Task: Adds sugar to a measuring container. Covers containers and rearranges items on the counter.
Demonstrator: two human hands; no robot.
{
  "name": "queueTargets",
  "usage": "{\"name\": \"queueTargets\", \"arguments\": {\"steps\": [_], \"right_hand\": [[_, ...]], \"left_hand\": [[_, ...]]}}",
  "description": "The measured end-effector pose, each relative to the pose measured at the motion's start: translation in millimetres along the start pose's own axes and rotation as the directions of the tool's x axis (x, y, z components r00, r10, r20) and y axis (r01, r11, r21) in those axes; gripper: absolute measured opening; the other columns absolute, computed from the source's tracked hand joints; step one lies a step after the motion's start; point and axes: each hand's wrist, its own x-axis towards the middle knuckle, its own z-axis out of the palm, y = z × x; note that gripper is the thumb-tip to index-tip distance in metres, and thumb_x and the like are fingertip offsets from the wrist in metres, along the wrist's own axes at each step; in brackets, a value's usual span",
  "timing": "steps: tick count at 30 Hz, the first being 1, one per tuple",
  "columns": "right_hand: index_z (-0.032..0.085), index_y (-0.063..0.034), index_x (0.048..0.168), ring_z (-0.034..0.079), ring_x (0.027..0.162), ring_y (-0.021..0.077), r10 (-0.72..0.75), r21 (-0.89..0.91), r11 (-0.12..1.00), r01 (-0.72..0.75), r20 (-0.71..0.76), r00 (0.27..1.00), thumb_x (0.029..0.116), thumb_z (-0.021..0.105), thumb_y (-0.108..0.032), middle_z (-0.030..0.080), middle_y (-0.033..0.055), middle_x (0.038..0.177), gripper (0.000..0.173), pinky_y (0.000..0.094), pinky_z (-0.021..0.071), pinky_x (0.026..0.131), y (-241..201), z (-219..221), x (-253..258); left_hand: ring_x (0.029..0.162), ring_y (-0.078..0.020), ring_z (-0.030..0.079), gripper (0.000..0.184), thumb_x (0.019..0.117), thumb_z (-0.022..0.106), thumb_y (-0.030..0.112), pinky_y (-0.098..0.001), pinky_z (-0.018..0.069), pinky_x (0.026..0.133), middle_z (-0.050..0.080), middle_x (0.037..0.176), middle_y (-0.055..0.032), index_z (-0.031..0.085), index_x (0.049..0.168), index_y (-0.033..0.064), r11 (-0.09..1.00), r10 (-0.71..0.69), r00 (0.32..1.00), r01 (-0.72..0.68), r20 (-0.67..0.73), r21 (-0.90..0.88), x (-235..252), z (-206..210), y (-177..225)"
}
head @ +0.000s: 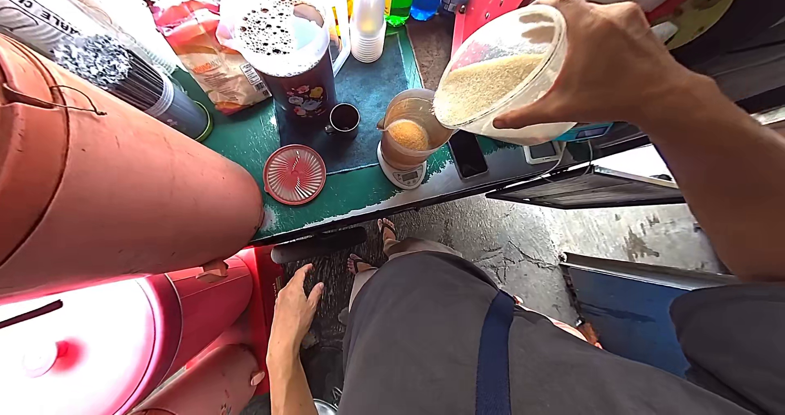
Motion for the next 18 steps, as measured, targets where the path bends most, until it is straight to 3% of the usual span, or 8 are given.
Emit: {"name": "queueTargets", "arguments": {"steps": [8,13,15,18], "right_hand": [[0.049,-0.0014,0.142,0.067,0.108,0.0404,0.018,0.023,1.000,-0.017,-0.012,1.000,0.0560,0.079,-0.071,0.068,0.0238,0.118,0.114,0.0610,0.0514,0.089,6.1,6.8,-0.8],[0.049,-0.0060,0.143,0.066,0.115,0.0365,0.139,0.110,0.985,-0.133,-0.056,0.989,0.0552,0.082,-0.070,0.067,0.0205,0.124,0.114,0.0604,0.0501,0.096,8.0,-7.5,-12.1],[0.049,-0.0079,0.145,0.065,0.119,0.0301,0.184,0.156,0.973,-0.169,-0.089,0.979,0.0541,0.083,-0.071,0.067,0.0168,0.128,0.115,0.0542,0.0504,0.102,6.2,-15.6,-21.6],[0.049,-0.0075,0.145,0.063,0.123,0.0157,0.166,0.309,0.945,-0.110,-0.164,0.972,0.0524,0.085,-0.073,0.065,0.0099,0.133,0.119,0.0371,0.0521,0.107,4.1,-20.3,-39.6]], "left_hand": [[0.123,-0.0337,0.064,0.049,0.0990,0.065,0.022,-0.0543,0.0463,0.108,0.065,0.134,-0.0181,0.056,0.144,0.0062,1.000,-0.014,1.000,0.014,0.002,0.006,-3.7,-0.4,-2.1],[0.120,-0.0337,0.065,0.048,0.0990,0.065,0.022,-0.0541,0.0477,0.106,0.065,0.133,-0.0180,0.056,0.144,0.0062,1.000,-0.009,1.000,0.009,-0.006,0.005,-3.6,-4.5,-0.3],[0.121,-0.0320,0.065,0.048,0.0988,0.065,0.023,-0.0530,0.0479,0.107,0.065,0.134,-0.0173,0.056,0.143,0.0061,1.000,0.005,1.000,-0.005,-0.017,-0.001,-3.6,-6.5,1.0],[0.119,-0.0309,0.066,0.049,0.0988,0.065,0.023,-0.0518,0.0483,0.106,0.066,0.134,-0.0169,0.056,0.143,0.0053,0.999,0.032,0.999,-0.033,-0.022,-0.009,-3.7,-7.0,1.5]]}}
